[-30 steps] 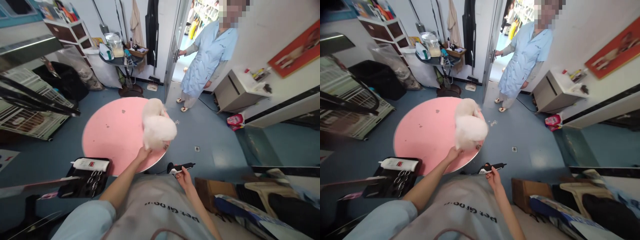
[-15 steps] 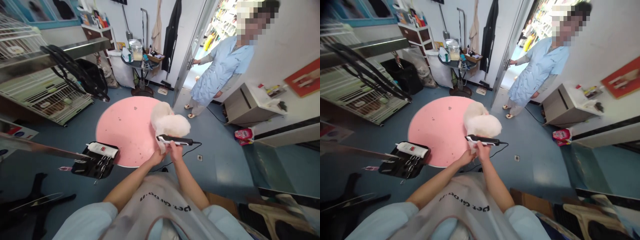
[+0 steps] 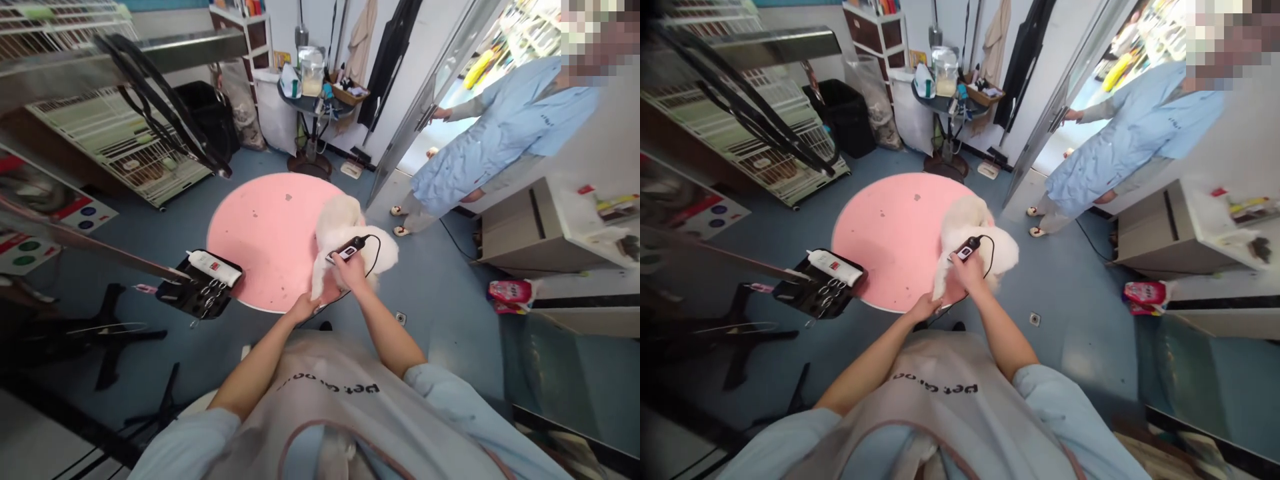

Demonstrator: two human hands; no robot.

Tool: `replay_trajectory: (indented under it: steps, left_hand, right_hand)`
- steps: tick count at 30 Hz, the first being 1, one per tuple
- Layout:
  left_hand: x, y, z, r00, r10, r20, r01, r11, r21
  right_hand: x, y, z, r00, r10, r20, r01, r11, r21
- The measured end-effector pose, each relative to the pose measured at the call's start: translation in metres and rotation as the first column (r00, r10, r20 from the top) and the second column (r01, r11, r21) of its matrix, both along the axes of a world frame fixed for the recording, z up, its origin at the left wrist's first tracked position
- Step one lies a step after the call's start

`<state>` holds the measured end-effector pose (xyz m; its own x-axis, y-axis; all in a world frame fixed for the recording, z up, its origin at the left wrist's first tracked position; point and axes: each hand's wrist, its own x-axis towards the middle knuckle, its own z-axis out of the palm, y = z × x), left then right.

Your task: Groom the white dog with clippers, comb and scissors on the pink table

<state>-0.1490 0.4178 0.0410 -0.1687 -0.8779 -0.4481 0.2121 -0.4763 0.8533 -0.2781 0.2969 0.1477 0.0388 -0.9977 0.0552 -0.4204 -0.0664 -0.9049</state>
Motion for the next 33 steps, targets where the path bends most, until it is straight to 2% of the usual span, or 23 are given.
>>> replay_trajectory:
  steps: [3,6,9,16,19,22,24,26,28,30,33]
  left_hand:
    - [-0.005,0.001,-0.007,0.995,-0.070,0.071,0.072,0.997,-0.022]
    - [-0.009,0.003,-0.010,0.992,-0.099,0.074,0.097,0.995,0.030]
    - [-0.008,0.008,-0.008,0.991,-0.114,0.066,0.109,0.991,0.081]
    - [-0.001,0.015,0.001,0.992,-0.129,-0.011,0.129,0.979,0.157]
    - [0.001,0.015,0.003,0.991,-0.122,-0.052,0.128,0.980,0.151]
    - [0.003,0.015,0.007,0.986,-0.147,-0.076,0.156,0.978,0.139]
    - [0.004,0.014,0.010,0.983,-0.166,-0.081,0.177,0.972,0.151]
    - [0.007,0.012,0.013,0.979,-0.187,-0.084,0.199,0.966,0.166]
    - [0.012,0.011,0.014,0.970,-0.226,-0.087,0.238,0.956,0.169]
    - [0.017,0.009,0.014,0.956,-0.275,-0.101,0.289,0.943,0.165]
    - [0.024,0.005,0.013,0.933,-0.351,-0.079,0.360,0.919,0.164]
  right_hand:
    - [-0.007,0.002,-0.004,1.000,-0.016,0.010,0.016,0.999,-0.048]
    - [-0.013,0.004,-0.011,0.998,-0.047,-0.038,0.043,0.996,-0.078]
    - [-0.015,0.006,-0.019,0.995,0.058,-0.083,-0.061,0.997,-0.042]
    - [-0.011,0.009,-0.033,0.975,0.221,-0.026,-0.221,0.975,0.012]
    - [-0.010,0.019,-0.036,0.945,0.326,0.035,-0.328,0.943,0.063]
    - [-0.013,0.028,-0.036,0.889,0.437,0.136,-0.455,0.876,0.161]
    - [-0.016,0.027,-0.032,0.914,0.377,0.153,-0.401,0.898,0.180]
    - [-0.018,0.019,-0.028,0.968,0.207,0.138,-0.227,0.963,0.145]
    - [-0.016,0.010,-0.025,0.982,0.125,0.142,-0.140,0.985,0.104]
    - [-0.012,0.007,-0.027,0.963,0.210,0.171,-0.229,0.968,0.103]
    - [-0.011,0.022,-0.037,0.913,0.336,0.231,-0.376,0.914,0.155]
